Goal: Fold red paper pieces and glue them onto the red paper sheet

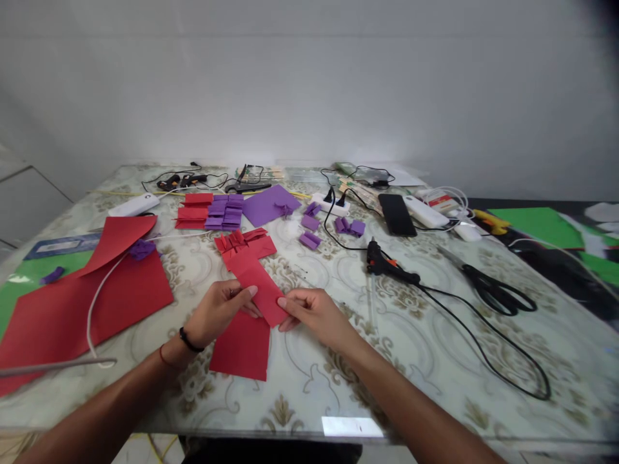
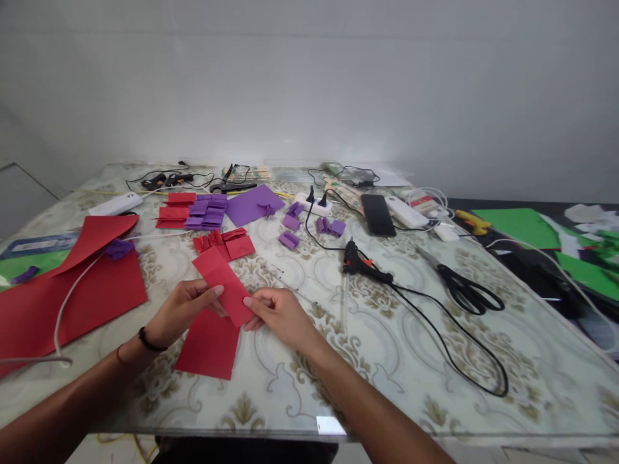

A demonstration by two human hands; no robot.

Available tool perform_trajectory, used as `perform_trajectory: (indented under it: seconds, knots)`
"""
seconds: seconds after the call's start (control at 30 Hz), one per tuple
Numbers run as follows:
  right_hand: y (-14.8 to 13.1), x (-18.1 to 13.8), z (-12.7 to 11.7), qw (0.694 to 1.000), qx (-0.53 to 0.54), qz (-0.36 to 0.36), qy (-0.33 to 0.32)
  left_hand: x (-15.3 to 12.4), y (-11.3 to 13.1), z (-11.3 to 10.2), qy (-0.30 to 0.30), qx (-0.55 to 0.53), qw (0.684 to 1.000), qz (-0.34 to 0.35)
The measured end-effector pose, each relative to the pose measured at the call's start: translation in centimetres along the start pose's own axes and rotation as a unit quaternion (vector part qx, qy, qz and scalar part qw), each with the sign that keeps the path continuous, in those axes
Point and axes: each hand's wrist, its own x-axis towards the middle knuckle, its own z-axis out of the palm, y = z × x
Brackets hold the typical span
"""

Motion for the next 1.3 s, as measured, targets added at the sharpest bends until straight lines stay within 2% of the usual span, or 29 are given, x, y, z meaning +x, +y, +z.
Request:
perform_trajectory:
  seconds: [0.13, 0.27, 0.43, 0.7, 0.8, 0.9, 1.07, 1.3]
  knots:
    - [0.3, 0.1, -0.2, 0.996, -0.066, -0.052, 0.009, -0.2, 0.2, 0.0, -0.028, 0.033, 0.999, -0.005]
    - [0.5, 0.1, -0.2, 0.995, -0.092, -0.048, 0.009, -0.2, 0.1, 0.1, 0.005, 0.027, 1.000, 0.001]
    - [0.9, 0.1, 0.1, 0.996, -0.068, -0.048, -0.008, -0.5, 0.6, 0.3, -0.020, 0.054, 0.998, 0.015]
    - [1.1, 0.0, 0.2, 0.996, -0.071, -0.048, -0.021, -0.7, 0.8, 0.3, -0.005, 0.076, 0.997, 0.029]
    - [0.8, -0.2, 0.3, 0.995, -0.077, -0.055, -0.017, -0.7, 0.4, 0.1, -0.027, 0.126, 0.991, 0.035]
    - [0.6, -0.3, 0.4, 0.995, -0.083, -0.061, -0.011, -0.9, 0.2, 0.1, -0.046, 0.119, 0.991, 0.034]
    - [0.2, -0.5, 0.5, 0.993, -0.090, -0.067, -0.028, -1.0, 0.3, 0.2, -0.030, 0.128, 0.990, 0.046]
    - [0.3, -0.4, 0.6, 0.992, -0.097, -0.076, 0.003, -1.0, 0.5, 0.4, -0.048, 0.141, 0.988, 0.045]
